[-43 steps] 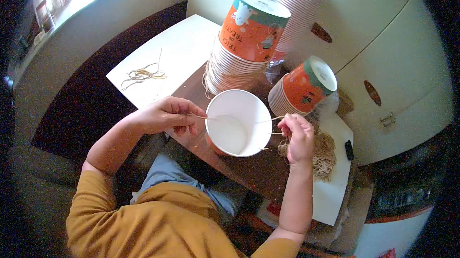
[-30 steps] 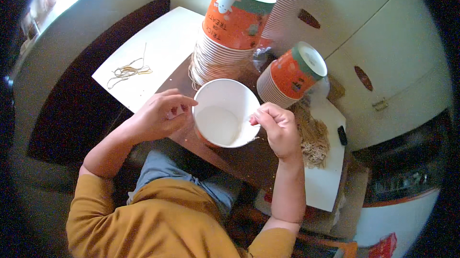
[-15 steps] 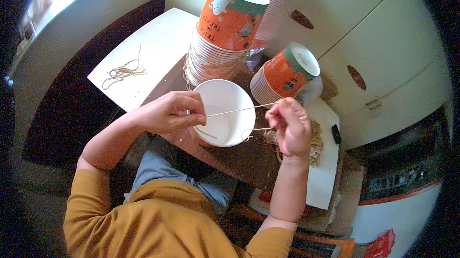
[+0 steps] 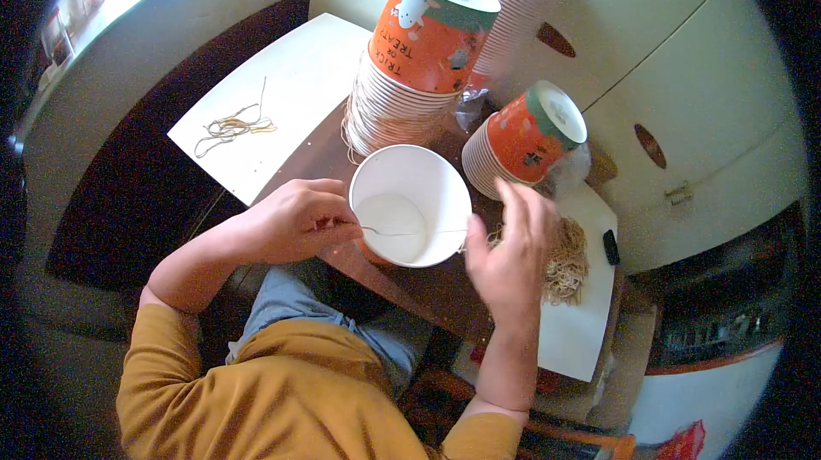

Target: Manually attaching and tying thin string handles through pre-punched holes on small decorated cardboard buckets.

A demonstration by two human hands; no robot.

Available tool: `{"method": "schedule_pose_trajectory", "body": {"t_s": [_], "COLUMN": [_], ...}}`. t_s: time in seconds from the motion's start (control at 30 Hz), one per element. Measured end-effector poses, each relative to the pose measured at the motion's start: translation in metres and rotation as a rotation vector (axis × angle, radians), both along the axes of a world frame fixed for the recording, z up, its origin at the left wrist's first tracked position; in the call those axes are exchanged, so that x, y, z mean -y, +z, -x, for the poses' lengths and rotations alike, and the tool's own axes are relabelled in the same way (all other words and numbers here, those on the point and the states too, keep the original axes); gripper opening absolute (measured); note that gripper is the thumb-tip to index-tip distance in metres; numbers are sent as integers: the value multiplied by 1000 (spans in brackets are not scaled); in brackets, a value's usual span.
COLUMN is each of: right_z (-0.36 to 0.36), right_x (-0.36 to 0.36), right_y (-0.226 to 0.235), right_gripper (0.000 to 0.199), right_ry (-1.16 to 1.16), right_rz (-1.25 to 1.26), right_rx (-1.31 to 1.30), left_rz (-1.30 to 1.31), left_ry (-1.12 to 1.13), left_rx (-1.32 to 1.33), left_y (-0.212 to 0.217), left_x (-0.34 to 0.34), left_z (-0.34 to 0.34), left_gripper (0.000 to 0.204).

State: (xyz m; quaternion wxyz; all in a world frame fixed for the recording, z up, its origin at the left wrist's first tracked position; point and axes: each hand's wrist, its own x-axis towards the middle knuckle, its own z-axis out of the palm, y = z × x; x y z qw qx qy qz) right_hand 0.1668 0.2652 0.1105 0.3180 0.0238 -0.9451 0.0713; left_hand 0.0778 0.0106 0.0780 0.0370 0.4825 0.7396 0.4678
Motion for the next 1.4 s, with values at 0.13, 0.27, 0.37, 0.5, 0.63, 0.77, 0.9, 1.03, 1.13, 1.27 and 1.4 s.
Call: {"method": "schedule_pose_trajectory", "body": {"t_s": [0.13,0.27,0.37,0.5,0.63,0.77,0.9,1.03,1.13,1.27,1.4], "right_z": [4,13,14,19,19,22,26,47,77,95,92], "right_x": [52,53,48,47,48,46,42,37,31,30,35], "right_y": [-3,-7,-7,-20,-23,-28,-35,-45,-50,-61,-61], "right_gripper": [64,47,25,19,14,12,11,10,10,11,12], "right_ry": [766,720,534,489,471,434,427,375,330,252,239], "right_rz": [1167,1371,1355,1240,1256,1222,1204,1027,1030,868,886], "right_rx": [578,860,872,885,840,780,719,542,571,605,648], "left_rz": [-82,-77,-55,-71,-64,-70,-14,14,-50,-162,-308], "left_ry": [-22,41,33,-8,-16,64,292,393,320,244,179], "left_rx": [-511,-593,-478,-380,-256,-73,-62,71,347,662,921], "left_y": [-3,4,0,-2,-4,-1,-15,-28,-55,-44,-50], "left_x": [-15,-13,-6,-6,-3,-3,1,-15,-29,-31,-22], "left_z": [-3,-1,2,2,3,0,19,56,74,41,21], "left_gripper": [15,16,14,11,11,18,22,27,31,29,30]}}
